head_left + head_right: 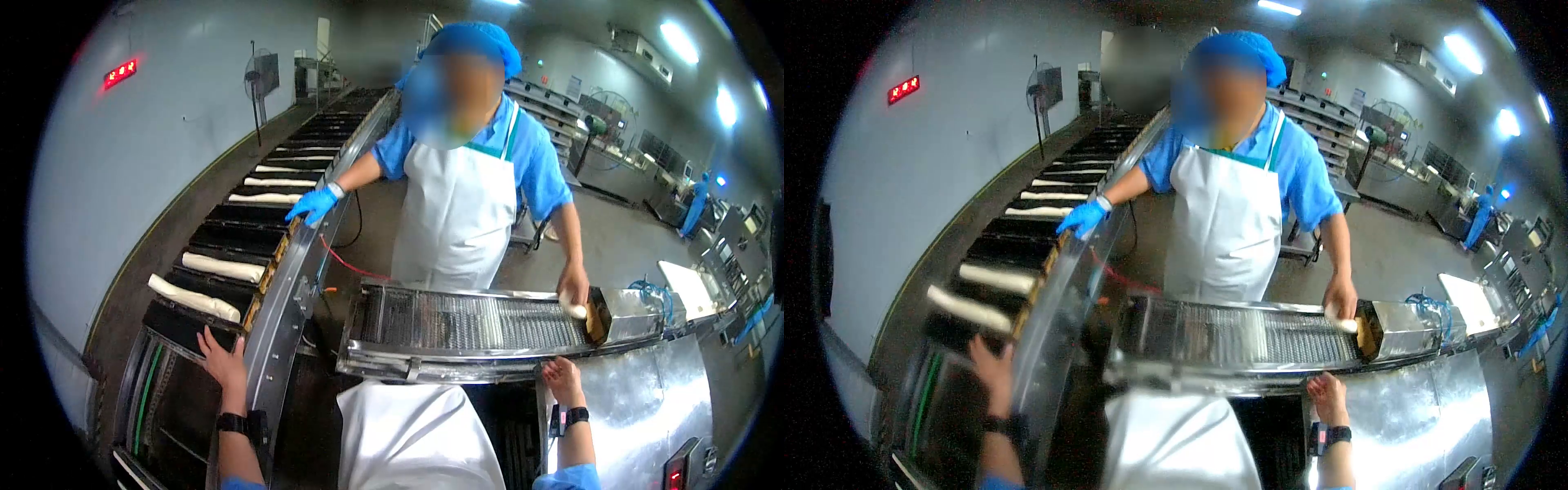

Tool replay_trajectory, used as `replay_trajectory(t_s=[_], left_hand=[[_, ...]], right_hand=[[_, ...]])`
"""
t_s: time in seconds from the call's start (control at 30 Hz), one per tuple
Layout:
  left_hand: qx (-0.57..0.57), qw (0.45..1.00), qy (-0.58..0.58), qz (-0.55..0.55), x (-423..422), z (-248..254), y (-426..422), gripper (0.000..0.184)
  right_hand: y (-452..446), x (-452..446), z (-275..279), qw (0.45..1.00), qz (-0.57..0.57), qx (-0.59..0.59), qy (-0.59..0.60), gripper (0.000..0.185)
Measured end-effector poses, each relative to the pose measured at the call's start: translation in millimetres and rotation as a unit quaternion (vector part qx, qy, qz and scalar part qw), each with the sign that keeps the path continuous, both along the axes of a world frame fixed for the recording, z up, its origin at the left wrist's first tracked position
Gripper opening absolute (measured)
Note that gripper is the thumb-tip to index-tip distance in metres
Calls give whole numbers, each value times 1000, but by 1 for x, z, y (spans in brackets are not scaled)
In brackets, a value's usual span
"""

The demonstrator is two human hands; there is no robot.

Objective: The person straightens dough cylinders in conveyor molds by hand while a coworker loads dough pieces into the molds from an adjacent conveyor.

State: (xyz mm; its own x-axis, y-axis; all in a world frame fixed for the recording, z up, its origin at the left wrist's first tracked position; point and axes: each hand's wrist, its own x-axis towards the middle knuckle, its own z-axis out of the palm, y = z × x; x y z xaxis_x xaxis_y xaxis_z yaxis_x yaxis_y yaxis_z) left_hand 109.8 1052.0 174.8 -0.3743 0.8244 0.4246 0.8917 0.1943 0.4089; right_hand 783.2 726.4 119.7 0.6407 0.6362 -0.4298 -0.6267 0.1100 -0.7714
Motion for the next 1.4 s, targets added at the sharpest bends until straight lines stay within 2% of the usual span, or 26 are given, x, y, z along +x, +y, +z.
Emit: replay_trajectory(t_s=[0.07,0.13,0.17,0.2,0.23,0.27,0.3,0.37,0.43,0.47,0.5,0.53,0.57,0.6,0.63,0.67,0.7,0.77,0.8,0.87,0.97,1.13,1.2,1.23,1.4], left_hand=[[-33,999,-12,9,11,20,-9,87],[-18,1000,7,-9,-2,-4,7,86],[7,1000,10,-9,-7,-12,12,86],[26,999,19,-12,-14,-17,13,85],[31,999,36,-16,-16,-15,11,85],[24,998,47,-21,-18,-14,3,85],[22,999,31,-25,-20,-10,-1,85],[19,1000,-9,-16,-15,-5,6,84],[14,999,-42,-22,-11,2,6,84],[13,999,-37,-19,-13,-2,3,83],[14,999,-26,-17,-12,-1,-2,83],[16,1000,-13,-15,-11,3,-1,82],[17,999,-32,-17,-7,7,-2,83],[14,999,-31,-11,-8,3,0,83],[22,999,-21,-17,-13,-1,0,83],[33,999,-12,-22,-16,-5,1,83],[34,999,-4,-22,-13,-1,-2,83],[48,998,-9,-31,-18,-5,1,83],[66,997,-16,-47,-17,-4,0,83],[42,999,0,-13,-15,-1,0,83],[49,998,19,-19,-21,-2,-1,82],[75,996,16,-47,-26,-3,-4,81],[72,996,19,-48,-30,-4,-4,81],[74,996,20,-50,-31,-3,-3,81],[45,999,4,-25,-17,11,-8,81]], right_hand=[[19,-37,39,993,-14,-54,-107,22],[54,-53,62,931,61,-192,-303,43],[80,-91,116,932,148,-116,-311,60],[98,-133,177,915,220,-95,-325,66],[113,-150,202,905,295,40,-304,73],[125,-166,234,877,348,114,-310,78],[133,-175,259,844,370,172,-350,79],[146,-168,275,834,368,190,-365,71],[155,-145,260,843,359,157,-368,61],[156,-135,247,858,327,94,-384,57],[156,-115,218,866,289,47,-405,51],[153,-90,179,840,248,-37,-482,48],[144,-65,139,776,209,-179,-567,46],[123,-29,80,662,149,-244,-693,51],[101,-16,54,575,119,-323,-743,56],[81,-2,31,514,96,-368,-769,57],[63,2,27,495,91,-411,-760,56],[39,15,7,515,80,-571,-634,55],[29,24,1,495,42,-571,-653,54],[26,35,-4,498,16,-605,-621,54],[20,55,-15,495,-3,-583,-644,51],[16,61,-5,470,19,-582,-663,50],[28,37,31,458,52,-566,-683,53],[27,41,28,434,55,-554,-709,56],[25,84,0,438,48,-534,-722,57]])
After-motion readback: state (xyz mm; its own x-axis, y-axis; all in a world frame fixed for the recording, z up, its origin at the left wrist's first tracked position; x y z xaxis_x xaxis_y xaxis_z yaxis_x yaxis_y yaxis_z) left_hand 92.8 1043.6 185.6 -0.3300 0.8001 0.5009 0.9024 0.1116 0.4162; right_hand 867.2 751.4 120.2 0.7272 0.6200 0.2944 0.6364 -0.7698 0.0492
